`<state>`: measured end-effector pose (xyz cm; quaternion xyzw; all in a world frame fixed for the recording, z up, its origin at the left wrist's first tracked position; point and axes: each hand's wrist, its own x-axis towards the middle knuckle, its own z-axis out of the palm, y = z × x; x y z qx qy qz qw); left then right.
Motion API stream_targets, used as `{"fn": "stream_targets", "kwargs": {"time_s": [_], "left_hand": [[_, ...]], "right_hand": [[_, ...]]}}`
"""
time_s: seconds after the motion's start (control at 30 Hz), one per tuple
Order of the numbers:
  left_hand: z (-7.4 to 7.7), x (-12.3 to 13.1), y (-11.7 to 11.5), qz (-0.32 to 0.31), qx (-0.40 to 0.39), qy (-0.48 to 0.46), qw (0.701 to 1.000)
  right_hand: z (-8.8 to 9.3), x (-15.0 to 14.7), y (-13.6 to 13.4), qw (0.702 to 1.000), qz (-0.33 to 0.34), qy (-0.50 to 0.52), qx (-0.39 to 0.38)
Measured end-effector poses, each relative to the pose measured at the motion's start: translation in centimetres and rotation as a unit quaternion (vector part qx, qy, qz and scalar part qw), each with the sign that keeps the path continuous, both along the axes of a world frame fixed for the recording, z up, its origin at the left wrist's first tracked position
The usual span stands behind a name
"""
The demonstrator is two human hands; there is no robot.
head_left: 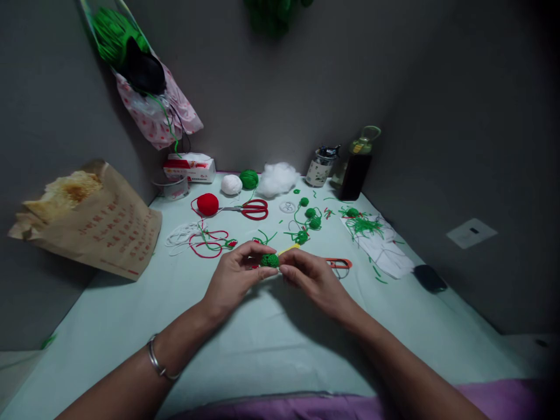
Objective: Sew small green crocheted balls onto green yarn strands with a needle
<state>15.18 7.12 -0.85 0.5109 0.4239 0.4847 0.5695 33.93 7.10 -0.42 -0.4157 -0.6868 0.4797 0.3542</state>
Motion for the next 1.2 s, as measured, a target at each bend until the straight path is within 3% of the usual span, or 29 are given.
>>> {"fn": "stream_targets", "kwargs": {"time_s": [0.1, 0.23, 0.37, 0.47, 0.57, 0.63, 0.73, 0.83, 0.93, 1.0, 1.13, 1.2], "left_hand": [[-0.1, 0.1, 0.0, 0.014, 0.035, 0.010, 0.999], [-0.3, 0.4, -0.1, -0.005, 0.021, 0.008, 1.000], [-0.3, 0.3, -0.1, -0.023, 0.004, 0.009, 1.000], [-0.3, 0.4, -0.2, -0.033, 0.002, 0.005, 0.999], [-0.7, 0.6, -0.2, -0.009, 0.021, 0.000, 1.000], [-1.0, 0.8, -0.3, -0.004, 0.038, 0.016, 0.999], [-1.3, 0.9, -0.4, -0.052, 0.045, 0.049, 0.996], [-1.2, 0.8, -0.4, -0.095, 0.029, 0.031, 0.995], [-0.6, 0.4, -0.3, -0.117, 0.004, 0.012, 0.993], [-0.2, 0.2, -0.2, -0.141, -0.021, 0.004, 0.990], [0.7, -0.5, -0.3, -0.202, -0.088, -0.059, 0.974], [1.0, -0.8, -0.3, -0.225, -0.115, -0.104, 0.962]], "right_hand": [[-0.5, -0.1, -0.2, 0.999, 0.013, -0.030, 0.029], [-0.9, -0.3, -0.4, 0.999, 0.009, 0.032, -0.022], [-0.2, -0.2, -0.7, 0.991, 0.036, 0.101, -0.079], [0.7, 0.1, -0.9, 0.991, 0.054, 0.095, -0.083], [1.3, 0.4, -0.8, 0.998, 0.022, -0.051, 0.017], [1.3, 0.5, -0.5, 0.984, -0.019, -0.139, 0.114], [1.3, 0.5, -0.3, 0.975, -0.016, -0.134, 0.178], [1.6, 0.4, -0.1, 0.986, -0.008, -0.075, 0.148], [2.7, 0.8, 0.3, 0.994, -0.083, 0.035, 0.067], [3.8, 1.8, 1.0, 0.982, -0.134, 0.137, 0.003], [6.4, 7.0, 3.0, 0.945, -0.142, 0.266, -0.130], [7.6, 11.3, 4.4, 0.932, -0.150, 0.298, -0.139]]}}
